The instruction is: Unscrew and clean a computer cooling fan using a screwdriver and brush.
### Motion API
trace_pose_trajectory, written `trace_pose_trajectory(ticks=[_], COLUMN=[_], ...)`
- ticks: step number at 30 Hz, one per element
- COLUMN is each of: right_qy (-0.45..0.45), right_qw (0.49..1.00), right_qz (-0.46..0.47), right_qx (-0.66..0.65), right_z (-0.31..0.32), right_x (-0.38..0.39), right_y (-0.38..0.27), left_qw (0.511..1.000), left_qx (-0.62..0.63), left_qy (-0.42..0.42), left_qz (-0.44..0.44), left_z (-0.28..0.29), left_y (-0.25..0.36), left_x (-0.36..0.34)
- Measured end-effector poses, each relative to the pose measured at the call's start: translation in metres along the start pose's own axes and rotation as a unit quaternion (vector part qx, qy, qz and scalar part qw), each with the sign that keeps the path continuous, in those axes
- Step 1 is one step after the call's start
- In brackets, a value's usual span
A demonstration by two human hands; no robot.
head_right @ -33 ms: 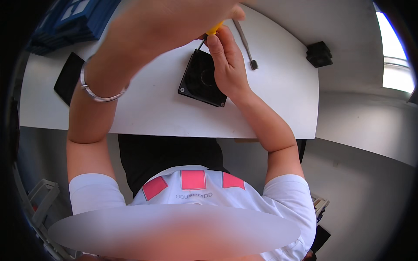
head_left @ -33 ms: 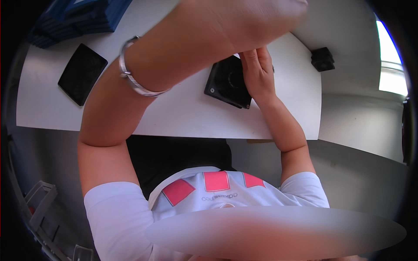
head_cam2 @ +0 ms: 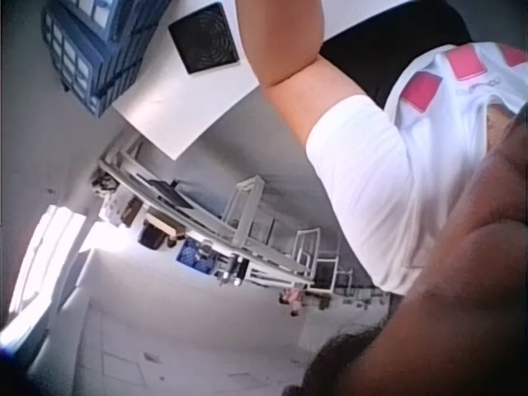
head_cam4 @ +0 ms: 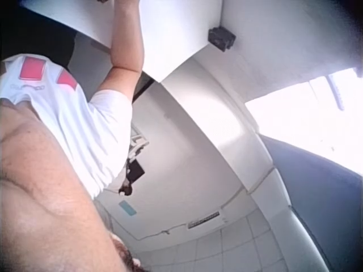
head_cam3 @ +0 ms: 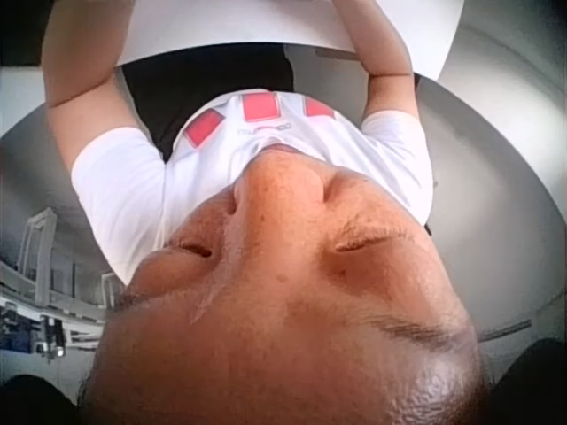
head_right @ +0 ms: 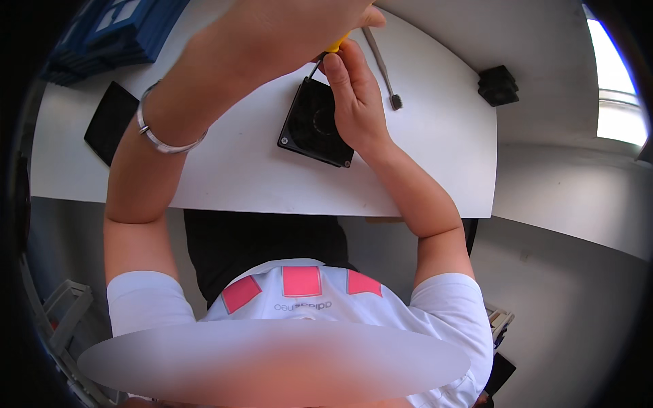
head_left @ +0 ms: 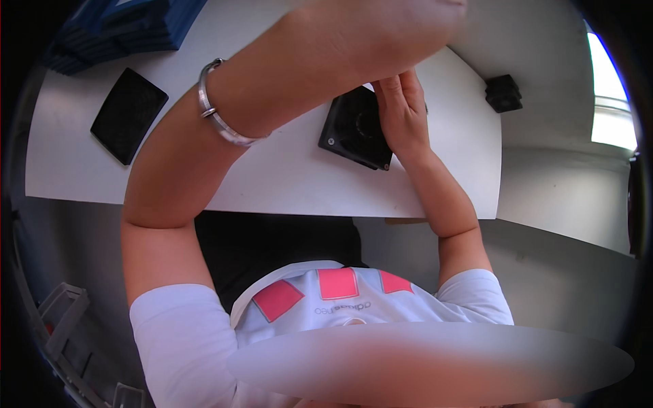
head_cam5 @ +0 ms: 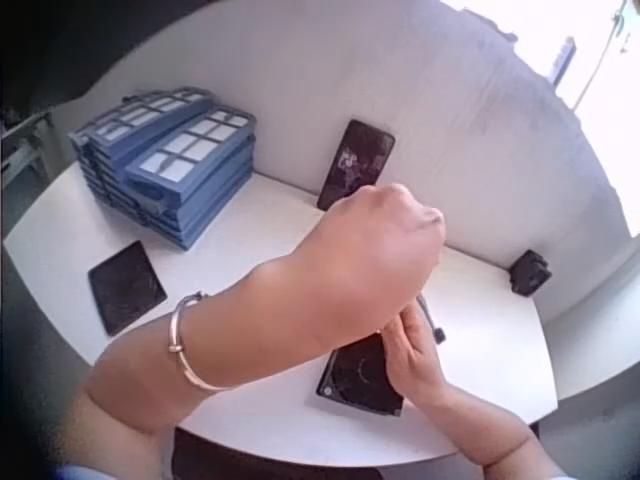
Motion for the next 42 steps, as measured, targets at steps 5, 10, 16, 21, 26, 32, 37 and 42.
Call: trace_pose_trajectory(ticks=[5,10,16,21,26,32,37,42], right_qy=[0.032,-0.010,0.000,0.013,0.084,0.062,0.074,0.070], right_qw=[0.998,1.000,1.000,0.999,0.984,0.953,0.996,0.997], right_qz=[-0.044,-0.001,0.000,0.012,0.006,-0.129,-0.003,0.003], right_qx=[0.011,0.003,-0.008,-0.048,-0.155,-0.267,-0.056,-0.037], right_z=[0.005,-0.002,-0.002,0.002,0.007,-0.009,-0.003,-0.003], right_x=[0.005,-0.002,-0.003,-0.003,-0.003,0.001,0.006,0.006], right_y=[0.004,-0.004,-0.003,-0.001,-0.002,0.017,0.004,-0.002], left_qw=[0.998,0.957,0.931,0.969,0.977,0.947,0.954,0.970], left_qx=[-0.024,0.054,0.242,0.199,0.173,0.089,0.033,-0.069], left_qy=[-0.049,0.038,-0.273,-0.102,-0.122,-0.305,-0.275,-0.232], left_qz=[-0.044,-0.281,-0.014,-0.109,-0.036,0.047,0.119,0.026], left_z=[0.024,0.038,0.047,0.042,0.040,-0.028,0.018,0.025], left_y=[0.016,0.003,-0.004,0.001,0.009,-0.025,0.010,0.032], left_x=[-0.001,0.013,-0.008,0.001,-0.009,0.029,0.004,0.012])
Point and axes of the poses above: each hand's wrist, its own x-axis away from the middle knuckle, its own z-axis out of the back of the hand, y = z × x, the point moved 4 cm from there along -x, towards the middle knuckle, and after that the axes turned 4 degrees about -x, right-handed, at the moved point
